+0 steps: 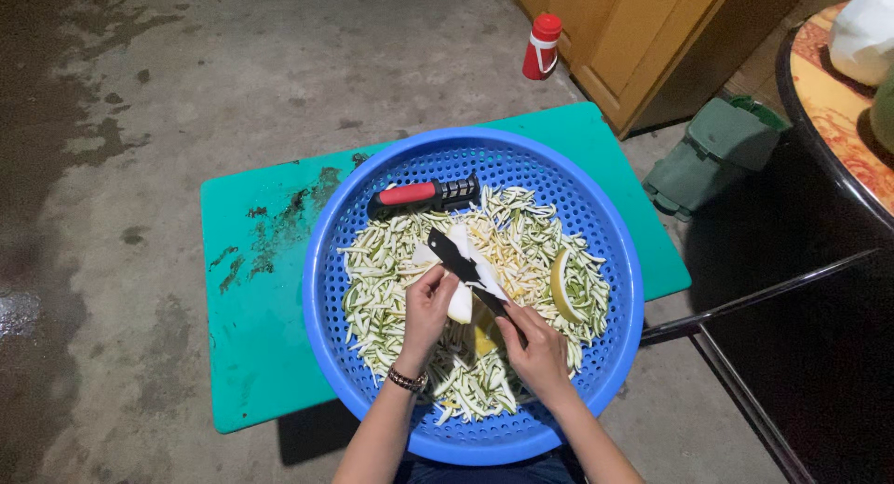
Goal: The person slices a white vegetable into thin strips using a knife over a blue colander. The strips fall into the colander, which already contains a large amount of similar vegetable strips. The person continues slicing the vegetable piece by piece.
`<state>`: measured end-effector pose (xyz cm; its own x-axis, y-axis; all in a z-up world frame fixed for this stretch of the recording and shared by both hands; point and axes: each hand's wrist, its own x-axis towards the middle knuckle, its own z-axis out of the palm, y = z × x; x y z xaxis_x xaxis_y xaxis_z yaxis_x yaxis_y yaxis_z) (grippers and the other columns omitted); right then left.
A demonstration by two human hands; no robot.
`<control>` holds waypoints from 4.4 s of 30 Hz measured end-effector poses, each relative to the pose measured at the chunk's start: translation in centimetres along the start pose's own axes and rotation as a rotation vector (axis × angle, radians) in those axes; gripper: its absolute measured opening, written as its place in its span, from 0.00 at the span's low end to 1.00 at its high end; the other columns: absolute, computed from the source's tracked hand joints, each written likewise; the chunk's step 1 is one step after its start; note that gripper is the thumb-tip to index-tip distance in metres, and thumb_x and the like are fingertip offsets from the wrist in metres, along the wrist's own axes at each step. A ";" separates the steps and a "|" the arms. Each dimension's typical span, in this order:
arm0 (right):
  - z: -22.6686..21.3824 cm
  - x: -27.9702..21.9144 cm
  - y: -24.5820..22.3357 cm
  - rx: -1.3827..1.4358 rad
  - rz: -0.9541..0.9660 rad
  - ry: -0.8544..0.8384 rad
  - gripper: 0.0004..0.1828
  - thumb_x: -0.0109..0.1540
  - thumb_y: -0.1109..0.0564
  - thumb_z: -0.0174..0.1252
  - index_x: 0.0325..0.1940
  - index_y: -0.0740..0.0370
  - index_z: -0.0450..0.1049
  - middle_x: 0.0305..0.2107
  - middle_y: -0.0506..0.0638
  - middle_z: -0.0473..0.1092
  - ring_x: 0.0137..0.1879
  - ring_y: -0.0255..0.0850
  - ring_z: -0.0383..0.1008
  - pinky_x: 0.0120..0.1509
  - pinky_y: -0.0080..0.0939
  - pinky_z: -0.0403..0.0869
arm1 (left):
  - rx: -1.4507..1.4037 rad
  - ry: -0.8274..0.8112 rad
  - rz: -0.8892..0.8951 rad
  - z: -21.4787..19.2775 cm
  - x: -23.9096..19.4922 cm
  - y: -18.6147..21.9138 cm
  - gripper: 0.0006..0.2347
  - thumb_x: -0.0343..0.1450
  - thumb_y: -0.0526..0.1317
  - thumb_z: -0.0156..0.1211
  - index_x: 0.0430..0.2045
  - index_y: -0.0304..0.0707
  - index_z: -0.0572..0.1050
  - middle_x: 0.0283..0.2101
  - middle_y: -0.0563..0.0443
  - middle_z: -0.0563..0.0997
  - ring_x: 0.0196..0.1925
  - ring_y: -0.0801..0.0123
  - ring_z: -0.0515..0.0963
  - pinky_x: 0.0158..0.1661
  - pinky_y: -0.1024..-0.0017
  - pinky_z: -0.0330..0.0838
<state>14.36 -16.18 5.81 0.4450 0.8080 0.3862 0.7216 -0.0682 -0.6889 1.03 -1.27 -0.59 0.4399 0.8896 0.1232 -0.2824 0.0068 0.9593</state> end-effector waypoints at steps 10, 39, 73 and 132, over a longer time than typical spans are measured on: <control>0.4 2.6 -0.9 -0.003 0.105 -0.045 0.28 0.62 0.52 0.61 0.67 0.45 0.71 0.41 0.52 0.80 0.36 0.44 0.82 0.41 0.41 0.77 | -0.015 -0.066 -0.055 1.2 -0.4 1.3 0.10 0.76 0.35 0.58 0.45 0.24 0.79 0.35 0.54 0.83 0.34 0.82 0.78 0.33 0.81 0.72; 0.7 2.5 -0.5 -0.169 -0.366 0.117 0.29 0.52 0.52 0.66 0.59 0.48 0.77 0.46 0.54 0.68 0.47 0.51 0.72 0.51 0.49 0.71 | 0.215 0.101 -0.019 0.2 1.1 -1.1 0.18 0.74 0.39 0.65 0.16 0.37 0.63 0.20 0.64 0.66 0.24 0.88 0.60 0.22 0.80 0.54; -50.4 1.7 26.6 -0.366 -0.119 0.982 0.11 0.66 0.67 0.51 0.50 0.68 0.75 0.50 0.55 0.75 0.58 0.46 0.77 0.67 0.45 0.75 | 0.745 0.053 0.323 5.7 0.2 4.8 0.24 0.72 0.43 0.64 0.62 0.32 0.69 0.46 0.38 0.84 0.45 0.58 0.85 0.45 0.65 0.77; 3.5 4.8 4.7 1.245 0.571 -0.133 0.08 0.65 0.61 0.60 0.41 0.61 0.66 0.23 0.49 0.70 0.18 0.27 0.59 0.19 0.29 0.57 | -0.091 -0.252 -0.128 2.0 0.6 3.1 0.35 0.63 0.34 0.71 0.66 0.47 0.59 0.49 0.49 0.80 0.44 0.72 0.82 0.44 0.73 0.81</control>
<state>18.02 -10.57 2.22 0.4117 0.8994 -0.1467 -0.5210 0.1002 -0.8477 2.16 -1.62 2.93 0.6717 0.7372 0.0732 -0.2812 0.1622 0.9458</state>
